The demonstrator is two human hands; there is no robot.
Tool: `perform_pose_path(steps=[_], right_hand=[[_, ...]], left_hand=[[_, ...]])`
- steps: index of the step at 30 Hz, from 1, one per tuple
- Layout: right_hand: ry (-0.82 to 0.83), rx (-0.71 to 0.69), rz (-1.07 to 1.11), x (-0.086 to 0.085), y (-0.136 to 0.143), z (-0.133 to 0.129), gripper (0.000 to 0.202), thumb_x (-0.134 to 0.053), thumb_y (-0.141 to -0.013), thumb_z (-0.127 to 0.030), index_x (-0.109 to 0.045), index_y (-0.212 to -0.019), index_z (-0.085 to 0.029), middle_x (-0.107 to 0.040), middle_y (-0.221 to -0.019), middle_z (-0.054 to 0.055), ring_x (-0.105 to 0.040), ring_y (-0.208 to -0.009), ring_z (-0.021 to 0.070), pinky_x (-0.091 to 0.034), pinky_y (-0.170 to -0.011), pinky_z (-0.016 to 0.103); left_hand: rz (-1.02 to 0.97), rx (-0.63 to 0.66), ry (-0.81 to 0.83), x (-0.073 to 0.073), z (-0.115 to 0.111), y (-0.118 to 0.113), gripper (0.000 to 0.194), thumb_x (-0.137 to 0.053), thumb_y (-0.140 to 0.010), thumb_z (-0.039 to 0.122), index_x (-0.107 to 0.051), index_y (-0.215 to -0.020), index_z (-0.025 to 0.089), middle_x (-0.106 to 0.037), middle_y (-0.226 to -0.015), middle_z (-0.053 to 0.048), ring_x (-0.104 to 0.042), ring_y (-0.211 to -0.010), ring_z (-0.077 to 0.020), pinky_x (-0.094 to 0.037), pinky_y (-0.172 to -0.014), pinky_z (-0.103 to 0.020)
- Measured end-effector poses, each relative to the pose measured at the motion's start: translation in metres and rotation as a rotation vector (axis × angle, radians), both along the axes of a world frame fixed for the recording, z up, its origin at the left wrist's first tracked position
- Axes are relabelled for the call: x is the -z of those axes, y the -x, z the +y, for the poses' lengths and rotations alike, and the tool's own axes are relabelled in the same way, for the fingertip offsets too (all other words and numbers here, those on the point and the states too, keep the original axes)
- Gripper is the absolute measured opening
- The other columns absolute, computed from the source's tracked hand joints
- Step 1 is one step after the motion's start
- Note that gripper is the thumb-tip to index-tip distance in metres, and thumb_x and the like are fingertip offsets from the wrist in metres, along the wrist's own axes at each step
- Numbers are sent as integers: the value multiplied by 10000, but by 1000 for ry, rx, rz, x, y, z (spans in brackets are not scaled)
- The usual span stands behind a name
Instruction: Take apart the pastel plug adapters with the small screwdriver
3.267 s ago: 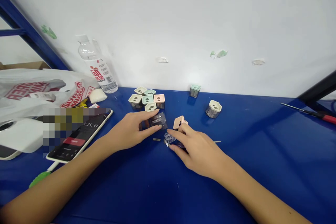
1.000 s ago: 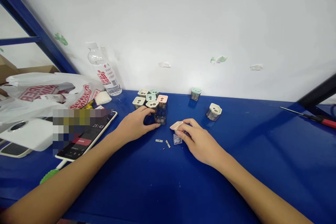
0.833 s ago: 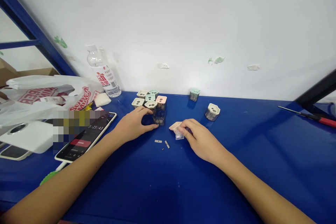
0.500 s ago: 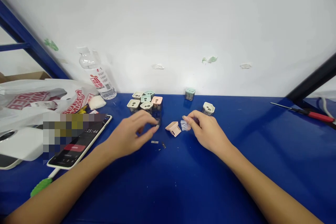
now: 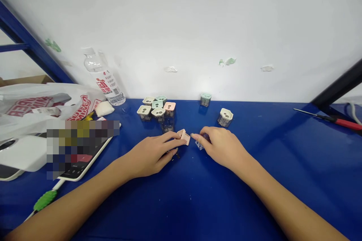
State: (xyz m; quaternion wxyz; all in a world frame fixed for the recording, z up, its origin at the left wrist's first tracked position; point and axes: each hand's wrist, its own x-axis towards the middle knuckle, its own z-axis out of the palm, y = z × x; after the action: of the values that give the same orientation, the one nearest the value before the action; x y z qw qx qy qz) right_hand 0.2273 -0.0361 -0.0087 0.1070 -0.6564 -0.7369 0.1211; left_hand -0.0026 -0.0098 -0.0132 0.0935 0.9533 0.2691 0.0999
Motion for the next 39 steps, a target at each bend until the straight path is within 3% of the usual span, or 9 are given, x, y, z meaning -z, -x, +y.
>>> perform_pose_path(steps=[6,14,19,23,25,27,32,36,39], right_hand=[[44,-56,36,-5,2,-4,378,-505,-879,-546,-684,-959,-223,-704,-880,44,-647,-767,220,-480,-666,325],[23,-166,58,-6,-5,-7,211,-554,-896,-406,-701,-898,-254,-667,-972,35,-632,-758,189,-502,-705,334],[-159,-421,204,-3,-3,-12,170,-580,-896,-360,-725,-917,-272,-534,-1293,50,-616,-739,131,-517,-674,295],[-319,-498,333,2,3,-14,183,-573,-907,-277,-727,-1006,-270,-616,-1218,59,-654,-766,136,-540,-685,274],[-363,-489,414,3,8,-16,184,-598,-891,-257,-728,-1022,-270,-678,-1113,48,-672,-863,166,-548,-769,284],[-378,-420,503,2,14,-18,169,-631,-868,-265,-735,-1001,-269,-708,-1040,43,-674,-898,188,-550,-799,302],[-355,-167,765,-3,30,-28,107,-690,-805,-292,-761,-876,-256,-728,-939,47,-673,-799,195,-558,-666,291],[-175,-103,1046,-6,39,-31,88,-742,-750,-315,-772,-825,-282,-724,-923,27,-620,-615,132,-506,-500,241],[-163,-90,1043,-6,41,-32,81,-752,-738,-337,-778,-799,-290,-670,-894,32,-559,-598,109,-446,-463,226]], left_hand=[[-61,-3,52,4,3,6,375,-357,-955,191,-481,-1306,235,-567,-1236,-52,-624,-993,-175,-536,-795,-306],[-256,-75,153,6,6,1,306,-417,-947,209,-589,-1199,187,-614,-1032,-57,-594,-820,-137,-487,-759,-274],[-529,-212,468,-4,3,-3,260,-524,-905,266,-628,-1128,184,-627,-852,-21,-569,-727,-116,-455,-651,-231],[-621,-222,783,-12,1,-2,302,-535,-898,363,-633,-1108,170,-657,-879,-37,-576,-711,-121,-443,-606,-233],[-629,-195,840,-13,0,-2,338,-506,-912,390,-623,-1133,163,-658,-932,-55,-584,-730,-126,-458,-623,-245],[-633,-157,751,-13,-2,-1,380,-509,-909,401,-590,-1199,170,-636,-974,-63,-588,-789,-140,-474,-662,-262],[-569,-106,371,-9,-9,-1,586,-584,-859,445,-433,-1372,205,-550,-1154,-90,-545,-987,-188,-494,-808,-322],[-583,-152,411,-6,-14,-4,504,-363,-972,421,-360,-1417,184,-573,-1196,-104,-557,-1037,-194,-466,-903,-361],[-635,-191,476,-5,-15,-6,475,-279,-994,423,-402,-1380,175,-648,-1070,-80,-591,-982,-188,-464,-883,-349]])
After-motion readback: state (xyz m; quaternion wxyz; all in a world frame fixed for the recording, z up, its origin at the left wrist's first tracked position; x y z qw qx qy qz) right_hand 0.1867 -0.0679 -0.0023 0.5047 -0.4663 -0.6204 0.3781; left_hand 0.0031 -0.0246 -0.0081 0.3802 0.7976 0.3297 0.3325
